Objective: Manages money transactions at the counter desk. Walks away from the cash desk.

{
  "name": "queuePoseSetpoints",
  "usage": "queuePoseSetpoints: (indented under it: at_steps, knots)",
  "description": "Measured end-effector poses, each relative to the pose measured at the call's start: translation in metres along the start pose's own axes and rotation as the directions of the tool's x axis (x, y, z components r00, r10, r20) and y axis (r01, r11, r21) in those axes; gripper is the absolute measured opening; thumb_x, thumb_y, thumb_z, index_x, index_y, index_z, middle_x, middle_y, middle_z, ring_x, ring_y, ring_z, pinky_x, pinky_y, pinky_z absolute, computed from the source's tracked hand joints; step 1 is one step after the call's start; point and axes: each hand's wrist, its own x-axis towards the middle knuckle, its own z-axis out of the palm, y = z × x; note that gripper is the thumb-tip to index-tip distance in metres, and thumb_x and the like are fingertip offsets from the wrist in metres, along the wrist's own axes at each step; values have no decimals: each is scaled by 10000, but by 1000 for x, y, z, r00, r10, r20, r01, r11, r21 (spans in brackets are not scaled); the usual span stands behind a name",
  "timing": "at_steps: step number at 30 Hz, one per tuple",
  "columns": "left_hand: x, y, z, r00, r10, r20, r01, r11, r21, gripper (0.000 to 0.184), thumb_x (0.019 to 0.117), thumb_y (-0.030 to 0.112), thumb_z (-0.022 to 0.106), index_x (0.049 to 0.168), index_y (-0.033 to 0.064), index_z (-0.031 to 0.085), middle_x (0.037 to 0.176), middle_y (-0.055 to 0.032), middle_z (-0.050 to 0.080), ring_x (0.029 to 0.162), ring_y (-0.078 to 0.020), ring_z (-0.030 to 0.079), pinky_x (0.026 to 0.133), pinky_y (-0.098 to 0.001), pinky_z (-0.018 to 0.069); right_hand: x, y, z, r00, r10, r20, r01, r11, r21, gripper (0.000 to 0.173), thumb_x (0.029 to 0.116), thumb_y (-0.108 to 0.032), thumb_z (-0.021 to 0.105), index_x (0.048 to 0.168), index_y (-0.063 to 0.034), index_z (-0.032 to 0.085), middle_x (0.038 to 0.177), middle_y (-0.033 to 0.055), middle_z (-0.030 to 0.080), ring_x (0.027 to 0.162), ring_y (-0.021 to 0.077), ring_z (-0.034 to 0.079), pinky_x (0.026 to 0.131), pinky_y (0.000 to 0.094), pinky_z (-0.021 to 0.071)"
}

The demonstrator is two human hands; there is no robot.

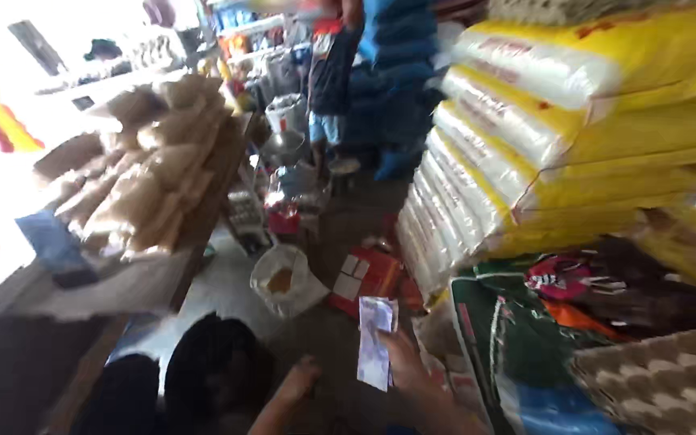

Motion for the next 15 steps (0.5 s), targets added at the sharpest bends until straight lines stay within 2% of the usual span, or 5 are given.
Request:
queuePoseSetpoints:
  at_steps: [2, 5, 9, 12, 15]
  knots:
    - [41, 38, -2, 992, -29, 126, -13, 947, 321, 391, 1050, 119, 505, 1417, -14, 486, 1183, -203, 623, 983, -255, 610, 868, -423, 514, 34, -12, 13, 997, -4, -83, 3, 1000, -12, 367, 1015, -16, 543, 1370, 63, 490, 1139, 195, 669, 966, 204, 696, 844, 384, 597]
    - [88, 105, 5, 975, 112, 191, -197, 833, 517, 408, 1061, 143, 507, 1445, 3, 506, 1352, -252, 600, 1205, -359, 619, 1038, -525, 494, 82, -36, 30, 988, 41, -150, -45, 999, -22, 374, 1033, -54, 549, 1383, 65, 489, 1214, 211, 637, 1045, 218, 662, 913, 397, 561]
    - [135, 205, 24, 838, 506, 204, -538, 701, 468, 346, 1012, 48, 536, 1350, -17, 565, 1213, -157, 685, 1090, -219, 683, 979, -411, 554, 164, -71, 60, 995, 100, -6, -98, 985, 139, 352, 1099, -183, 446, 1388, 7, 505, 1151, 155, 678, 991, 200, 692, 867, 399, 589]
    - [180, 252, 30, 788, 598, 146, -591, 668, 453, 375, 1007, 63, 559, 1371, -25, 567, 1276, -160, 676, 1177, -213, 662, 1054, -406, 520, 222, -104, 91, 974, 117, 196, -174, 936, 305, 405, 1129, -299, 326, 1317, -18, 549, 1043, 112, 704, 922, 187, 701, 812, 390, 600]
    - [219, 286, 28, 713, 701, 16, -591, 588, 552, 328, 1016, 69, 537, 1315, -18, 640, 1258, -173, 696, 1189, -252, 669, 1066, -433, 511, 276, -140, 126, 954, 192, 230, -266, 896, 356, 377, 1124, -313, 333, 1152, -41, 593, 902, 77, 678, 804, 156, 677, 715, 347, 583]
